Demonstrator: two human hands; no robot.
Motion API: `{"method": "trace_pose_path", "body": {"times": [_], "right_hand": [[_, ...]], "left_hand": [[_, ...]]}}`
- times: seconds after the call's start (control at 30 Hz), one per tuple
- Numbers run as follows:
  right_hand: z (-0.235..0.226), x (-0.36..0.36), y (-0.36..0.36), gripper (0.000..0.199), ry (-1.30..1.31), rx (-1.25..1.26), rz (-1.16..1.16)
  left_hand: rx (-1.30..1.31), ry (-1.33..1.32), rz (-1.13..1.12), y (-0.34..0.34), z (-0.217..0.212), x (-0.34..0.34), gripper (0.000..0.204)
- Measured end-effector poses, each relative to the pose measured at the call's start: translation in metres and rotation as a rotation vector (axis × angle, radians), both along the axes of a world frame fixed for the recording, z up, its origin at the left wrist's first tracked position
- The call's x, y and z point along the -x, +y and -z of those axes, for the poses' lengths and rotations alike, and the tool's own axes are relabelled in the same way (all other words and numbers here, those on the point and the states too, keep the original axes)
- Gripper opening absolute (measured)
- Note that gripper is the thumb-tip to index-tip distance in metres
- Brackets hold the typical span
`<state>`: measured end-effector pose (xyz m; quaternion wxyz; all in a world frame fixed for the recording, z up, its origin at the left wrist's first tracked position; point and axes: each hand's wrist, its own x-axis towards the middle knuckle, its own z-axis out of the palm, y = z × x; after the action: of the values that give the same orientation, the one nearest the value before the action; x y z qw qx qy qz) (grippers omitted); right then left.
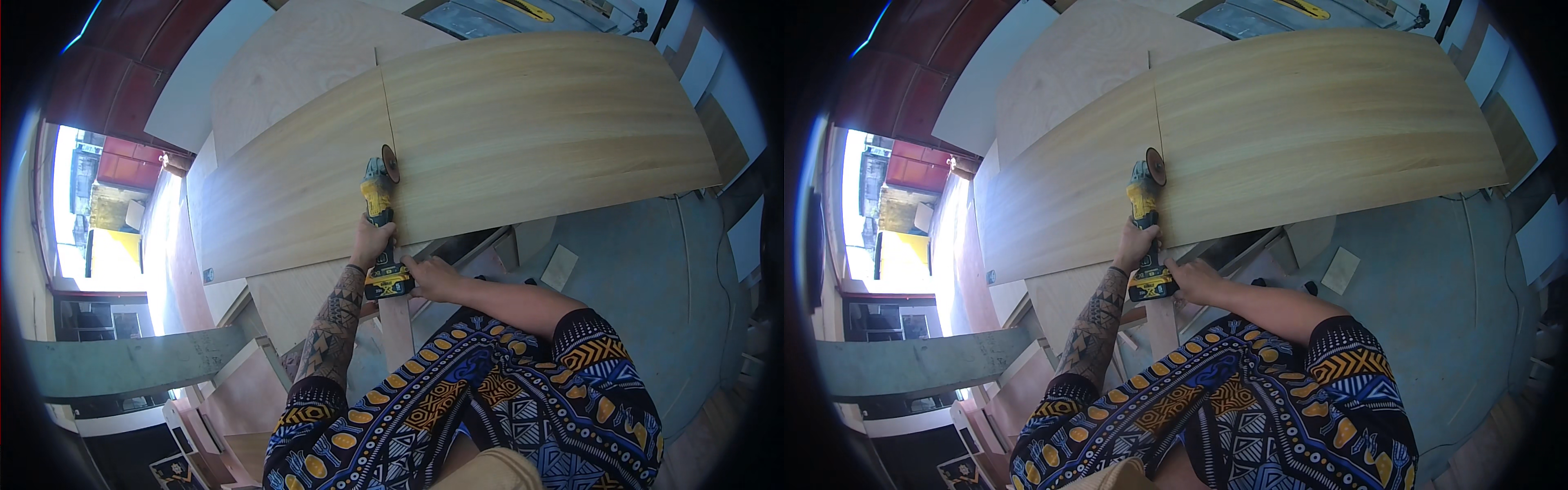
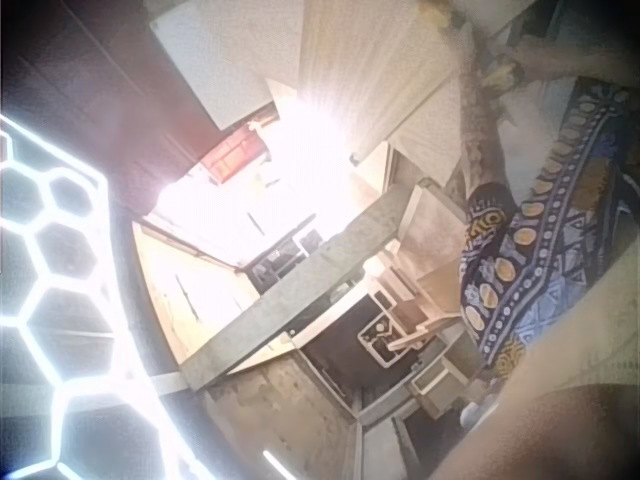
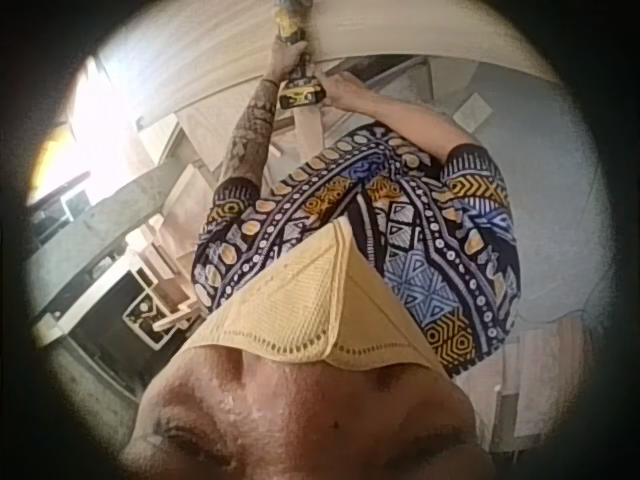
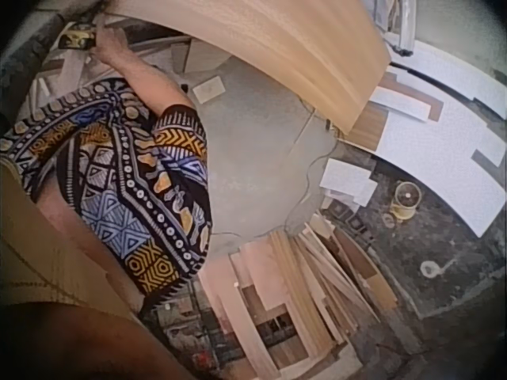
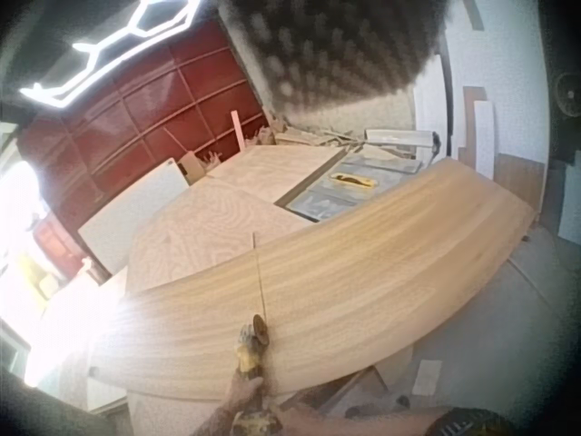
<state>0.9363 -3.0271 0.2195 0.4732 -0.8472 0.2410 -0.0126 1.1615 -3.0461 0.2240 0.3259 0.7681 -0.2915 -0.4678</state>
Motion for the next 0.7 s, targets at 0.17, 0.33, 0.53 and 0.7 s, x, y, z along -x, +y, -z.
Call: {"method": "trace_pose_path", "body": {"times": [0.17, 0.33, 0.53, 0.7], "right_hand": [[0.0036, -0.0011, 0.0026, 0.071, -0.009, 0.033, 0.021], [0.0061, -0.0016, 0.0021, 0.073, 0.002, 0.002, 0.017], [0.0014, 0.0010, 0.0002, 0.075, 0.022, -0.010, 0.012], [-0.0023, 0.0031, -0.0020, 0.078, 0.021, -0.030, 0.017]], "left_hand": [[0.014, 0.024, 0.002, 0.0000, -0.0010, 0.0004, 0.048], [0.020, 0.022, 0.003, -0.0005, -0.0013, 0.0017, 0.046], [0.016, 0.022, 0.013, -0.0023, -0.0041, 0.0037, 0.043], [0.003, 0.004, 0.005, -0.0015, -0.0045, 0.0024, 0.044]]}}
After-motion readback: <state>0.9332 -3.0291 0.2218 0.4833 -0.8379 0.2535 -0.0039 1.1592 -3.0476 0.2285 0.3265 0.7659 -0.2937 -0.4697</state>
